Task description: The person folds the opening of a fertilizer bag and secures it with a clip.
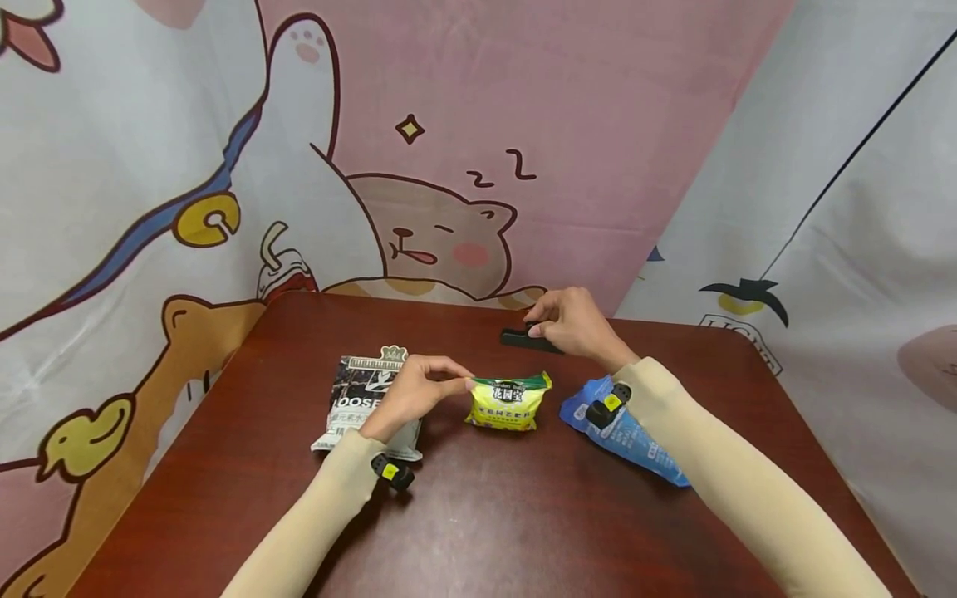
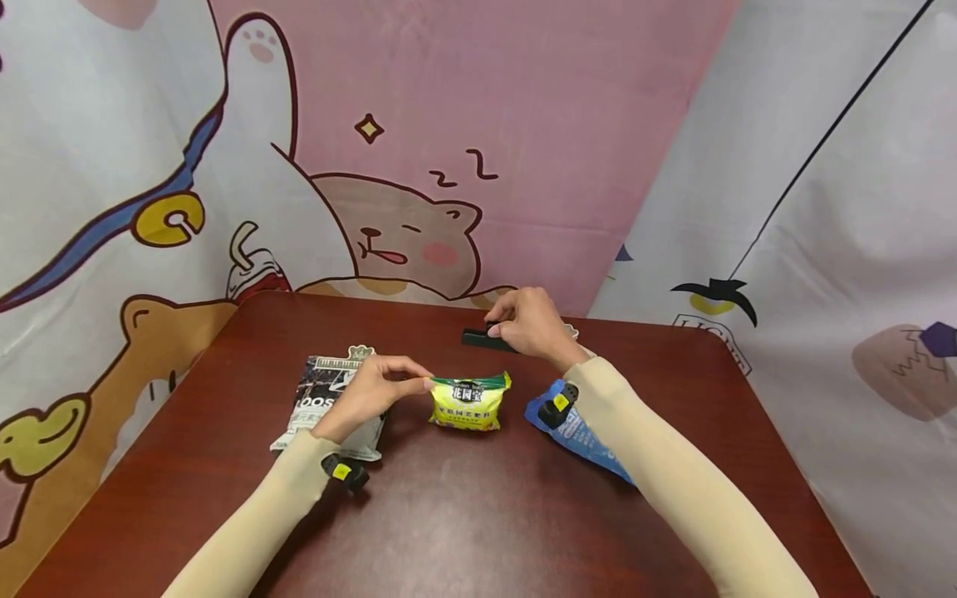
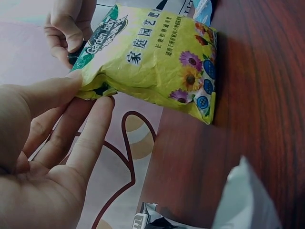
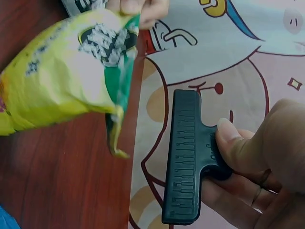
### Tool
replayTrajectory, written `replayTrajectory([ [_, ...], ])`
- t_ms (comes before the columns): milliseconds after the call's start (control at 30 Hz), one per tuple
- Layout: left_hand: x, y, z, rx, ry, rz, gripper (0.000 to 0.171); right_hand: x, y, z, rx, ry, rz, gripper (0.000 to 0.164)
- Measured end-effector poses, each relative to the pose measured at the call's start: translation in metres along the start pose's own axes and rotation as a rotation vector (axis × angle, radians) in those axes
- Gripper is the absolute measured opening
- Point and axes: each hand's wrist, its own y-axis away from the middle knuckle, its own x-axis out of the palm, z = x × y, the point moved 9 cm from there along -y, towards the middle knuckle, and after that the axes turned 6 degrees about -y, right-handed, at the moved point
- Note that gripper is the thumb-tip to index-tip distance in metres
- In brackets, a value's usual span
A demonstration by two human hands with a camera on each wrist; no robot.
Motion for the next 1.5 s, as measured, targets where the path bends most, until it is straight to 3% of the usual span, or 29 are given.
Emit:
replayTrajectory([
  [333, -0.001, -0.004, -0.002, 0.010, -0.001, -0.005, 0.009, 0.001, 0.020, 0.020, -0.033, -0.035, -0.025, 0.012],
  [833, 0.001, 0.002, 0.001, -0.015, -0.012, -0.001, 0.006, 0.019, 0.042, 0.041, -0.078, -0.064, -0.014, 0.013],
  [1233, -0.001, 0.002, 0.000, -0.019, -0.014, -0.008, 0.008, 0.030, 0.050, 0.052, -0.112, 0.016, -0.022, 0.011],
  [1500, 0.000, -0.001, 0.000, -0.001, -0.002, -0.006, 0.008, 0.035, 0.051, 0.057, -0.150, 0.070, -0.074, 0.010],
])
